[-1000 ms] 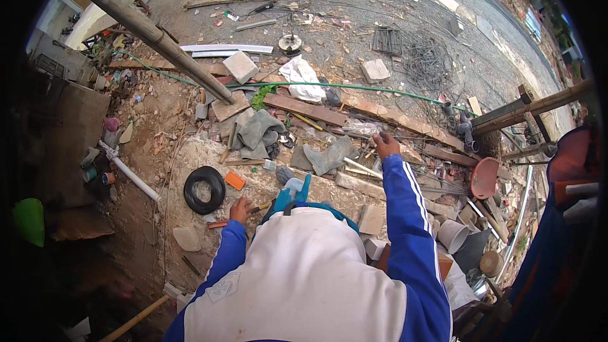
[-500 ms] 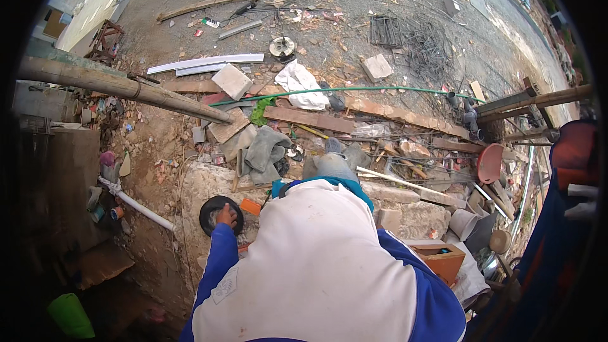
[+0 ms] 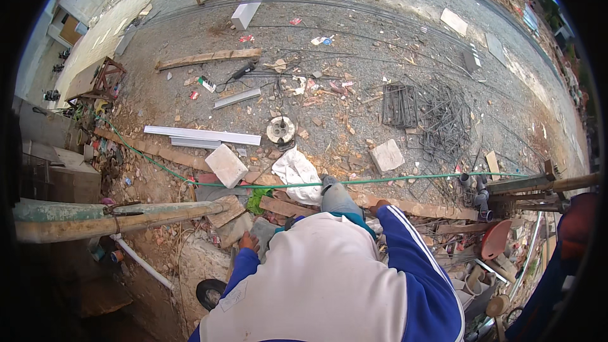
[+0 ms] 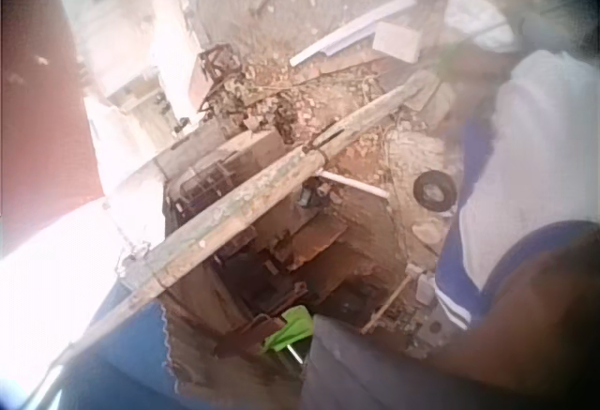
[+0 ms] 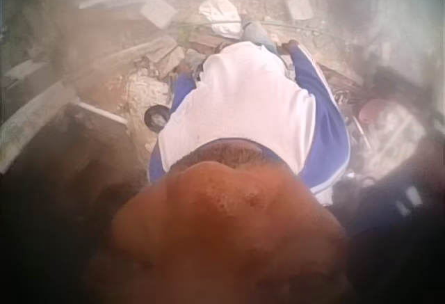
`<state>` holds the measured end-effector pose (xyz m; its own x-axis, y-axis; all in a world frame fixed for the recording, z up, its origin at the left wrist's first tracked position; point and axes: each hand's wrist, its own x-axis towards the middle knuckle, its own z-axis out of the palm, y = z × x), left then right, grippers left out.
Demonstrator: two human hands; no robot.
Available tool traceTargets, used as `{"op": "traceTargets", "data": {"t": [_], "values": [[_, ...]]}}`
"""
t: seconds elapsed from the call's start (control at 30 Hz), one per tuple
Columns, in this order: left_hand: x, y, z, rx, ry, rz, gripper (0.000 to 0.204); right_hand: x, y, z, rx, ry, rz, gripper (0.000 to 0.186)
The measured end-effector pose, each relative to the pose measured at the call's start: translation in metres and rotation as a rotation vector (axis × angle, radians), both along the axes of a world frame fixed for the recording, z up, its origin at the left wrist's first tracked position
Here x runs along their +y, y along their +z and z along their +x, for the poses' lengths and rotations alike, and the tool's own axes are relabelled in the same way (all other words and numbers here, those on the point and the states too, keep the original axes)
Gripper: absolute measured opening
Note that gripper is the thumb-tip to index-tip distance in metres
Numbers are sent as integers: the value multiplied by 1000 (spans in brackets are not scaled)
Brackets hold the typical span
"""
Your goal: The person measures and marks metal rods with a tape measure and a marker before cutting them using an angle grinder.
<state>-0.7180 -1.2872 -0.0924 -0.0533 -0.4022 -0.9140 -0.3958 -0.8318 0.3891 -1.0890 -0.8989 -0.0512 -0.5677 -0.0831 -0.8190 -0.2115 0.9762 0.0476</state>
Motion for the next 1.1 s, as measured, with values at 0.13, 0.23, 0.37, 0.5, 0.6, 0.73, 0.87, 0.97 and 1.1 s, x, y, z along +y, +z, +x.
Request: {"op": "traceTargets", "data": {"t": [0.13,0.23,0.37,0.5,0.6,0.73,0.87,0.97,1.1], "values": [[-34,-94,-24,-98,-658,124,54,-158,43,-163,199,-478,-878,53],[-46,-91,-60,-224,-1244,-144,49,-269,141,-232,135,-407,-1168,51],[-116,-81,-158,-110,-1709,-493,42,-332,184,-291,71,-396,-1326,50],[-238,-65,-350,-201,-1787,-694,41,-330,102,-341,-84,-554,-1046,49],[-335,-48,-487,-69,-979,-397,47,-306,32,-356,-16,-855,-681,48],[-383,22,-712,223,-720,-249,50,-185,-42,-386,5,-311,-36,55],[-454,66,-788,276,-694,-362,46,-273,0,-432,56,-965,-252,51],[-481,35,-820,314,-610,-247,51,-318,-26,-497,-11,-696,-116,50],[-493,-33,-822,-14,-697,55,52,-360,-29,-556,-37,-833,-333,47]]}}
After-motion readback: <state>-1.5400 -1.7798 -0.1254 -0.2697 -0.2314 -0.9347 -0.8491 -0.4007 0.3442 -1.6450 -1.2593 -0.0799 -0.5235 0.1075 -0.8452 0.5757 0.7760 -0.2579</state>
